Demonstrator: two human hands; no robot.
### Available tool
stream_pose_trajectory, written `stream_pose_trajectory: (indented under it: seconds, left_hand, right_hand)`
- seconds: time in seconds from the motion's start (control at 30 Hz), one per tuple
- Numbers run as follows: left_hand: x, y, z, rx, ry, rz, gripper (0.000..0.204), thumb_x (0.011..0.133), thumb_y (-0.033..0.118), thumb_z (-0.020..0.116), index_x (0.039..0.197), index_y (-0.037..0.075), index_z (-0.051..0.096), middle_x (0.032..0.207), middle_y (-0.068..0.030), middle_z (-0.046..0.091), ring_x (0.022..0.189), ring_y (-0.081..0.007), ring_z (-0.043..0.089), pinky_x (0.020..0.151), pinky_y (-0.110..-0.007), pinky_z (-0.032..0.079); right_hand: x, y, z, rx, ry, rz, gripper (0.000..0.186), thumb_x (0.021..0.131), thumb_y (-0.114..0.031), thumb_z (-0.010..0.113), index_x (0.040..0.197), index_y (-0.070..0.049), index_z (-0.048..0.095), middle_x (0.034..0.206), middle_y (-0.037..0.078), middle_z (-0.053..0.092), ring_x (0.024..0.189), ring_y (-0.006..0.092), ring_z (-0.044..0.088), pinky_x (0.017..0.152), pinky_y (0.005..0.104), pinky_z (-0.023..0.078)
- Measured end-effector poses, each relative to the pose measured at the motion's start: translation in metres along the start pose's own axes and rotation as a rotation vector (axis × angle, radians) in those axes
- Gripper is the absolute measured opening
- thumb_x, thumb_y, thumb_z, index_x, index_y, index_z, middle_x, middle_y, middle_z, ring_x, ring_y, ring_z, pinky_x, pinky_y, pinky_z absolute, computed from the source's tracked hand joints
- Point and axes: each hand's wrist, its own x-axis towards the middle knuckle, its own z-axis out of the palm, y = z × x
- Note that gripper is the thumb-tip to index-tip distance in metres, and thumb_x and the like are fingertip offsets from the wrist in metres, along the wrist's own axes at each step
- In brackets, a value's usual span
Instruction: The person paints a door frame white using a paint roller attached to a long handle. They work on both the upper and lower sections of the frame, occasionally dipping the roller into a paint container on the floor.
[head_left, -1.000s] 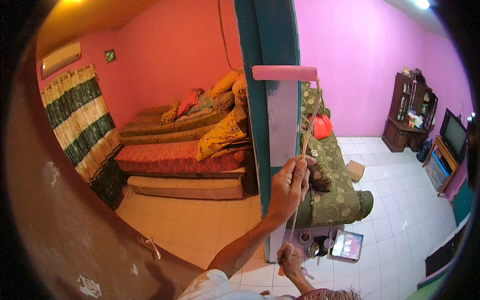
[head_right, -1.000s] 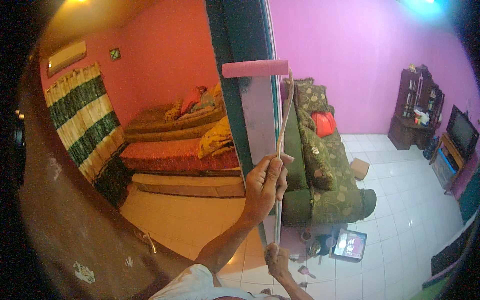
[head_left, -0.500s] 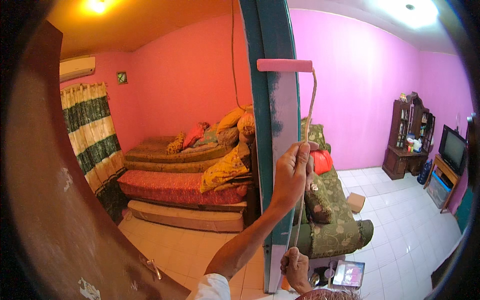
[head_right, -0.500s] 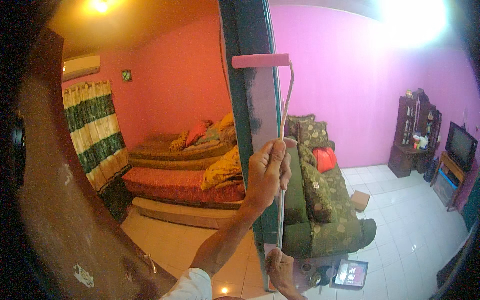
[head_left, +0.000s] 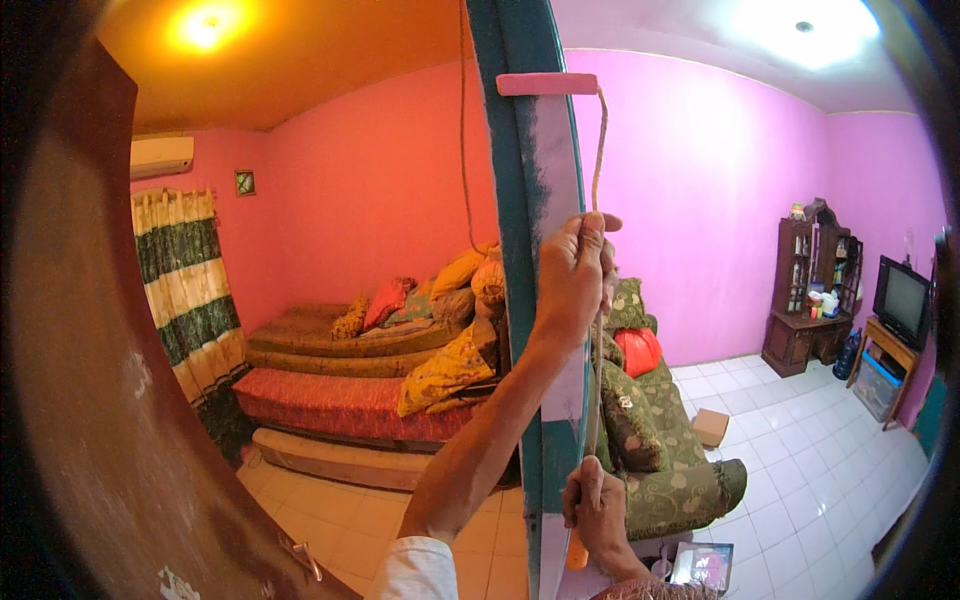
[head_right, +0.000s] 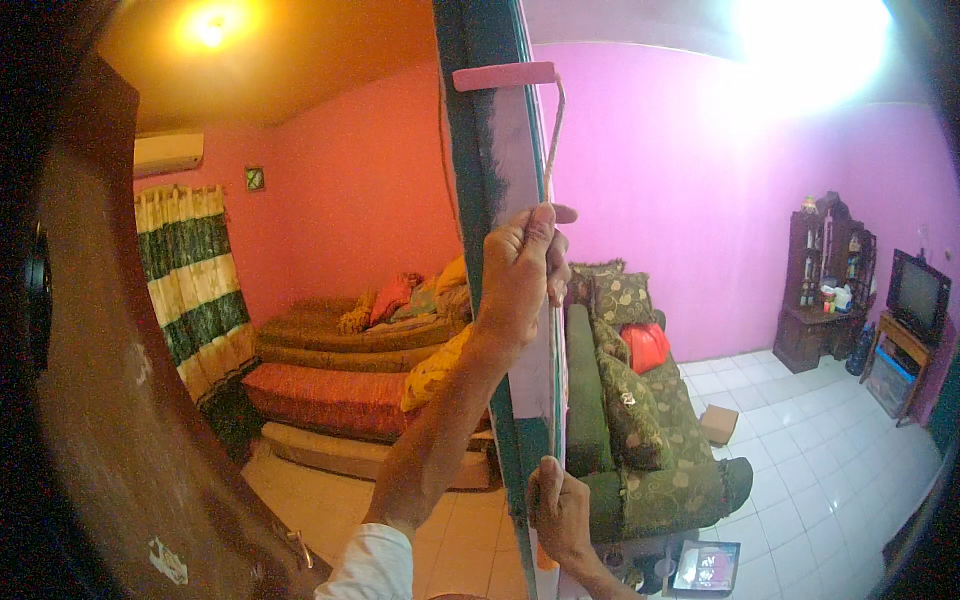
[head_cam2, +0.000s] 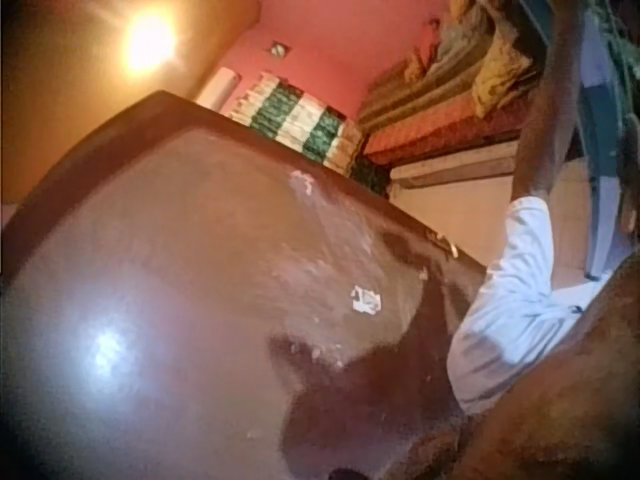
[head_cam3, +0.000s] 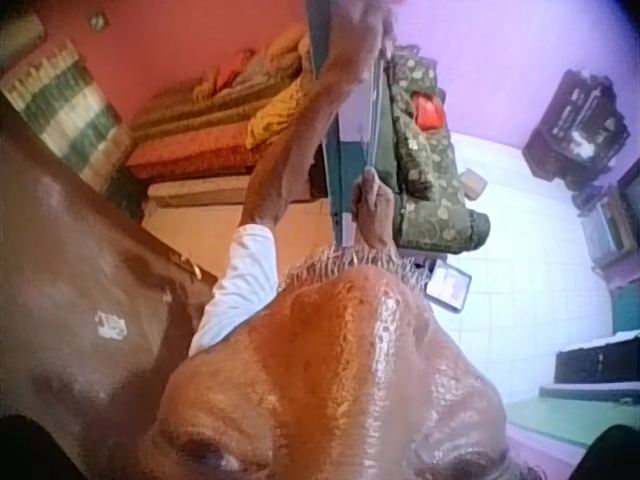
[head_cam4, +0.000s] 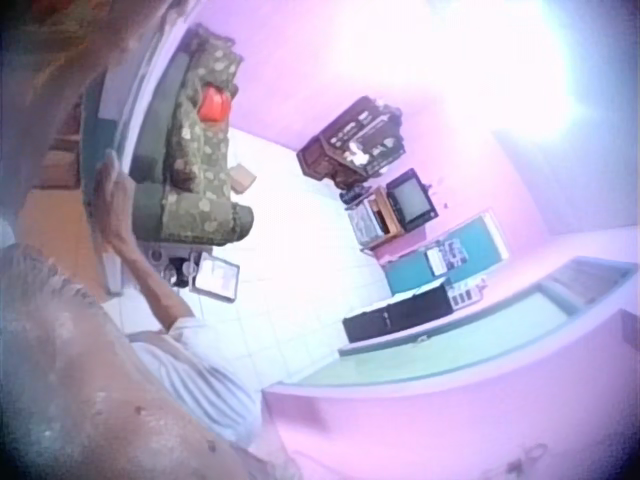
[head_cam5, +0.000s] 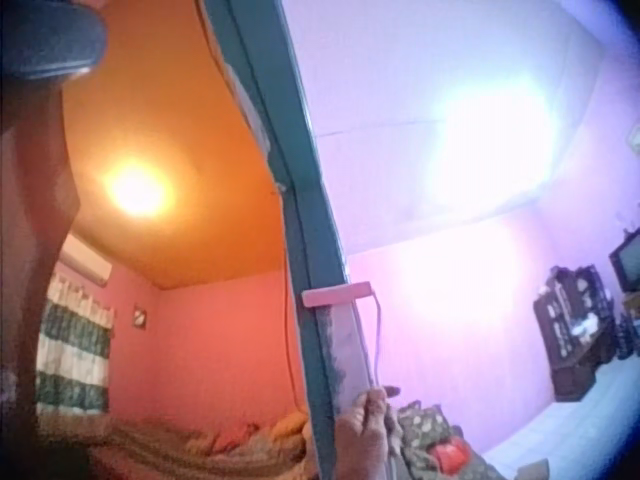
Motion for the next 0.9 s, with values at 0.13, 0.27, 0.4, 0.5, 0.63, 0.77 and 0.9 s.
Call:
stream_pose_trajectory:
  seconds: [0.13, 0.27, 0.4, 0.5, 0.63, 0.77, 0.9]
  left_hand:
    - [0.016, 0.010, 0.003, -0.012, -0.001, 0.008, 0.034, 0.106, 0.027, 0.043, 0.107, -0.003, 0.058, 0.059, 0.0039, 0.041, 0.041, -0.0051, 0.038, 0.037, -0.023, 0.034]
    - [0.035, 0.026, 0.007, 0.009, -0.001, 0.022, 0.034, 0.106, 0.026, 0.044, 0.107, -0.004, 0.059, 0.061, 0.0038, 0.043, 0.043, -0.0053, 0.040, 0.038, -0.023, 0.035]
    - [0.050, 0.041, 0.009, -0.003, -0.016, 0.033, 0.034, 0.106, 0.026, 0.043, 0.107, -0.004, 0.059, 0.062, 0.0031, 0.044, 0.045, -0.0054, 0.041, 0.040, -0.023, 0.035]
    - [0.066, 0.047, 0.009, -0.029, -0.041, 0.058, 0.033, 0.106, 0.026, 0.043, 0.108, -0.004, 0.058, 0.062, 0.0031, 0.044, 0.045, -0.0055, 0.040, 0.041, -0.023, 0.034]
    - [0.087, 0.061, 0.007, -0.039, -0.050, 0.079, 0.032, 0.106, 0.025, 0.043, 0.108, -0.004, 0.057, 0.064, 0.0025, 0.044, 0.047, -0.0059, 0.040, 0.042, -0.023, 0.035]
    - [0.105, 0.078, 0.014, -0.073, -0.073, 0.087, 0.032, 0.106, 0.023, 0.043, 0.108, -0.005, 0.057, 0.066, 0.0020, 0.045, 0.051, -0.0061, 0.042, 0.044, -0.024, 0.036]
    - [0.121, 0.085, 0.016, -0.065, -0.080, 0.105, 0.032, 0.105, 0.022, 0.043, 0.108, -0.007, 0.056, 0.067, 0.0020, 0.045, 0.052, -0.0065, 0.043, 0.046, -0.024, 0.037]
  right_hand:
    - [0.006, -0.017, -0.002, 0.050, -0.015, -0.031, 0.062, 0.104, -0.054, 0.030, 0.074, -0.004, 0.052, 0.057, 0.001, 0.046, 0.048, 0.0093, 0.045, 0.045, 0.0281, 0.037]
    - [0.011, -0.036, -0.004, 0.074, -0.018, -0.112, 0.055, 0.106, -0.048, 0.031, 0.082, -0.004, 0.053, 0.062, 0.001, 0.047, 0.049, 0.0100, 0.045, 0.047, 0.0286, 0.037]
    - [0.016, -0.058, -0.004, 0.104, -0.029, -0.154, 0.046, 0.105, -0.042, 0.034, 0.086, -0.004, 0.053, 0.063, 0.002, 0.048, 0.048, 0.0110, 0.045, 0.046, 0.0281, 0.037]
    - [0.024, -0.067, -0.003, 0.103, -0.029, -0.192, 0.039, 0.103, -0.039, 0.036, 0.095, -0.005, 0.053, 0.061, 0.002, 0.047, 0.046, 0.0111, 0.044, 0.042, 0.0257, 0.036]
    - [0.021, -0.101, -0.005, 0.150, -0.084, -0.171, 0.031, 0.100, -0.023, 0.038, 0.118, -0.002, 0.052, 0.067, 0.001, 0.047, 0.051, 0.0096, 0.045, 0.048, 0.0258, 0.039]
    - [0.027, -0.112, -0.012, 0.181, -0.140, -0.326, 0.051, 0.096, -0.009, 0.040, 0.146, -0.003, 0.036, 0.070, -0.003, 0.044, 0.055, 0.0084, 0.044, 0.050, 0.0258, 0.040]
    - [0.033, -0.126, -0.016, 0.178, -0.160, -0.349, 0.063, 0.098, -0.009, 0.038, 0.157, -0.008, 0.018, 0.071, -0.003, 0.042, 0.060, 0.0074, 0.043, 0.052, 0.0237, 0.041]
